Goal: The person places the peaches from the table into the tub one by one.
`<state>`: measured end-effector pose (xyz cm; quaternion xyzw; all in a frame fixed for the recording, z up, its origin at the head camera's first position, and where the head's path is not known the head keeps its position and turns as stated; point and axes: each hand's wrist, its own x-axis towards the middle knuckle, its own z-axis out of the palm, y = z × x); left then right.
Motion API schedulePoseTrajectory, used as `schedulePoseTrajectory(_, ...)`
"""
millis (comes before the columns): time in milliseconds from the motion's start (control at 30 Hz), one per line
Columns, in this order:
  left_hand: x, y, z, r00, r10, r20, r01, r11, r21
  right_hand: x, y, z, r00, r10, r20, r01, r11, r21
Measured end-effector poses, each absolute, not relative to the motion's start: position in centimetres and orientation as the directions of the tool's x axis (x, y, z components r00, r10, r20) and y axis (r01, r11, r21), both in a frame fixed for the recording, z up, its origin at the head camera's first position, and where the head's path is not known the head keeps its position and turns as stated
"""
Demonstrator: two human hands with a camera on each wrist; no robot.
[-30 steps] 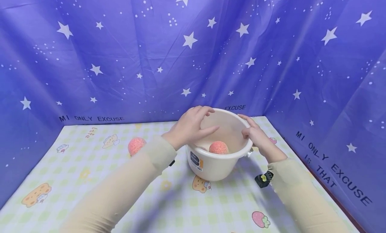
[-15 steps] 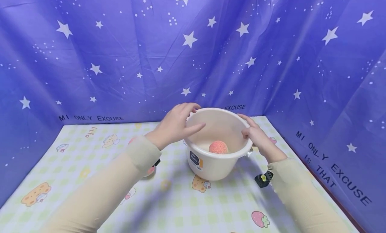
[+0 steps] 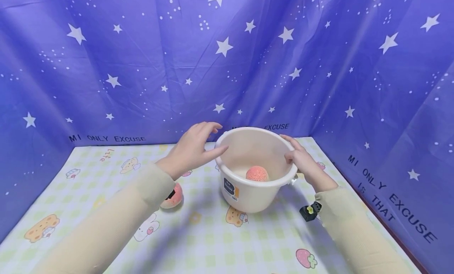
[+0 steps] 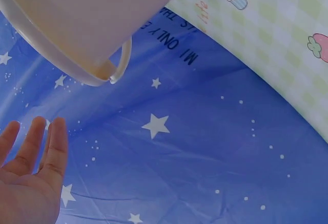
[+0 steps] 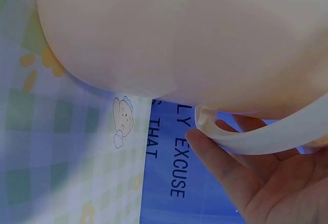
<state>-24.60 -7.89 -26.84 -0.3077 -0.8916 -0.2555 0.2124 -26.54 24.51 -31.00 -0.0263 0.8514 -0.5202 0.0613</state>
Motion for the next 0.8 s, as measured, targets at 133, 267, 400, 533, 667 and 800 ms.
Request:
schedulePoseTrajectory(133,-24.4,-8.4,-26.9,-0.723,0.439,0.534,0.655,0.682,0.326,-26.6,24.6,-31.1,-0.991,-0.103,-0.086,0.030,0.453,-0.891)
schedulePoseTrajectory(267,-24.1,-9.1,-27.1,-0.749,0.430,0.503,0.630,0.698,0.341,-26.5,24.5,-31.1,-0.991,-0.105,-0.087,0.031,0.448,-0.893)
schedulePoseTrajectory(400,-23.8,-9.9,-27.3,-0.777,0.418,0.471,0.602,0.711,0.363,-26.4,24.4,-31.0,-0.990,-0.110,-0.087,0.029,0.447,-0.894)
schedulePoseTrajectory(533,-23.6,-10.5,-27.7,-0.785,0.408,0.466,0.594,0.712,0.376,-26.4,24.4,-31.1,-0.990,-0.111,-0.087,0.029,0.444,-0.896)
schedulePoseTrajectory(667,-23.5,-10.9,-27.9,-0.785,0.403,0.471,0.592,0.714,0.375,-26.5,24.4,-31.2,-0.991,-0.110,-0.081,0.024,0.447,-0.894)
schedulePoseTrajectory(800,-23.4,-11.2,-28.0,-0.788,0.400,0.469,0.586,0.721,0.369,-26.5,24.5,-31.0,-0.991,-0.111,-0.079,0.021,0.452,-0.892)
